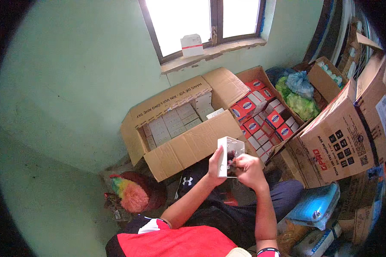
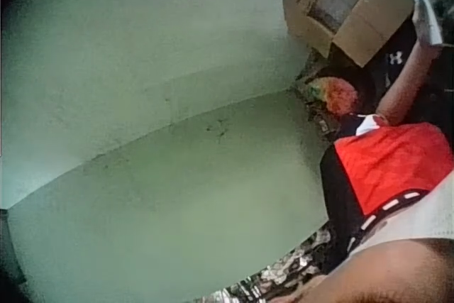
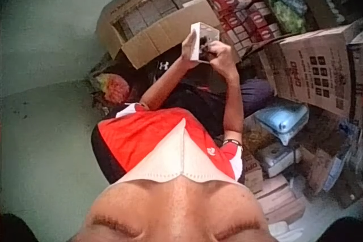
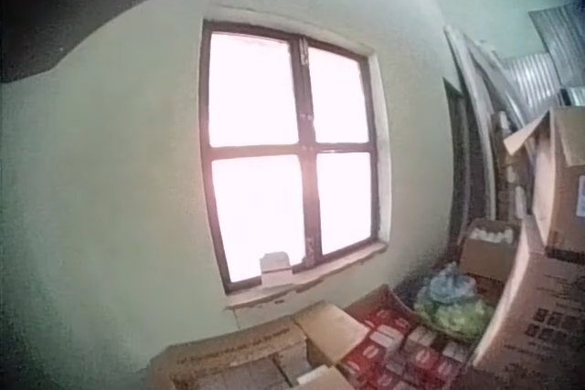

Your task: The recorder is packing or organizing light fixtures and their internal components into boxes.

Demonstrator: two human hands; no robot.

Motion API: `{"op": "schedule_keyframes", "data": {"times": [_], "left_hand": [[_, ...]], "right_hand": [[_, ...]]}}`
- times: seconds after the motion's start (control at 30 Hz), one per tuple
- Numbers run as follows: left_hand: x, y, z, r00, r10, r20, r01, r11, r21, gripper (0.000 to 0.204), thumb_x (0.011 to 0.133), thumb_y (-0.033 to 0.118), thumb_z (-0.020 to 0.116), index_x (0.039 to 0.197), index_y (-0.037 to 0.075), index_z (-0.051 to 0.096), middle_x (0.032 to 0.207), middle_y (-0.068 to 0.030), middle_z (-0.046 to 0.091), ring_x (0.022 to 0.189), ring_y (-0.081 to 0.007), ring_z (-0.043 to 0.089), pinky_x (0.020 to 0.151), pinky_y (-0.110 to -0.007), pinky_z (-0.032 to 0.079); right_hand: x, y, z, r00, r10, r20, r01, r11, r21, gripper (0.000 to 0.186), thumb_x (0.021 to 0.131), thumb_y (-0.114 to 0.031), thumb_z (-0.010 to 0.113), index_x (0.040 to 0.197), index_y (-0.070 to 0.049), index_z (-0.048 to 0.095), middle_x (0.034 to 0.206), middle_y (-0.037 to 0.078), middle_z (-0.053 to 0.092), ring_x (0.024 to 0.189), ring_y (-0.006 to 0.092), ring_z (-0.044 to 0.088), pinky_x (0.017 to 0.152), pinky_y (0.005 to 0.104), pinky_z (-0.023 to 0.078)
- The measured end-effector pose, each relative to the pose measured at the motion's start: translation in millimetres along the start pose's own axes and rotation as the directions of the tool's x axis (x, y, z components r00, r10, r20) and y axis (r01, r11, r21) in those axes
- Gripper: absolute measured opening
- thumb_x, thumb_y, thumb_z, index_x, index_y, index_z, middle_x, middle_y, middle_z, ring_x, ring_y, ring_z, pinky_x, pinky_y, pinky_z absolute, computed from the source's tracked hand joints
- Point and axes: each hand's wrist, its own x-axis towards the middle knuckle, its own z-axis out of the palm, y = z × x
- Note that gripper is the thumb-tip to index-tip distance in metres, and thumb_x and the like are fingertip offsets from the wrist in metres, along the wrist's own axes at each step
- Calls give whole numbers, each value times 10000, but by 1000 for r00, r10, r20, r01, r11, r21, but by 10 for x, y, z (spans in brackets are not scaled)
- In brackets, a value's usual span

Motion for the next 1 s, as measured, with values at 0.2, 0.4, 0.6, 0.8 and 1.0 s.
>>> {"op": "schedule_keyframes", "data": {"times": [0.2, 0.4, 0.6, 0.8, 1.0], "left_hand": [[-84, -239, 666, 981, -15, -195, 38, 993, 115, 596, 1092, 542, 521, 1462, 78, 573, 1280, -131, 717, 1109, -252, 730, 981, -443, 602], [-53, -231, 592, 979, 87, -182, -51, 980, 193, 568, 1100, 525, 524, 1445, 79, 591, 1302, -115, 725, 1119, -246, 729, 998, -434, 597], [-14, -161, 751, 971, 225, -75, -190, 926, 325, 716, 1068, 571, 554, 1593, 94, 454, 1428, -134, 637, 1265, -258, 658, 1059, -446, 552], [-92, -91, 733, 989, 79, -126, -38, 954, 297, 781, 1072, 638, 485, 1609, 72, 434, 1498, -168, 596, 1335, -313, 623, 1145, -501, 499], [-34, 160, 747, 994, 105, -39, -92, 964, 251, 902, 1013, 669, 535, 1606, 3, 403, 1463, -199, 601, 1296, -325, 636, 1122, -502, 511]], "right_hand": [[-39, -184, -52, 963, -57, -265, -10, 969, -248, 281, 779, -19, 669, 1027, 2, 799, 958, 203, 732, 886, 384, 734, 830, 442, 581], [-87, -82, 28, 979, -7, -204, -40, 974, -223, 233, 750, 3, 683, 960, 41, 777, 984, 235, 747, 927, 396, 750, 833, 440, 591], [-186, -150, -26, 990, 41, -138, -58, 991, -122, 224, 765, 1, 697, 968, -3, 792, 1062, 181, 747, 1049, 389, 717, 931, 464, 576], [90, -269, -61, 967, -83, -242, 13, 960, -280, 230, 746, -29, 702, 953, -50, 800, 1038, 152, 749, 1025, 388, 679, 925, 466, 561], [-148, -352, 65, 983, -153, 103, 175, 949, -264, 99, 808, -40, 702, 888, -40, 760, 898, 113, 701, 916, 326, 682, 824, 443, 584]]}}
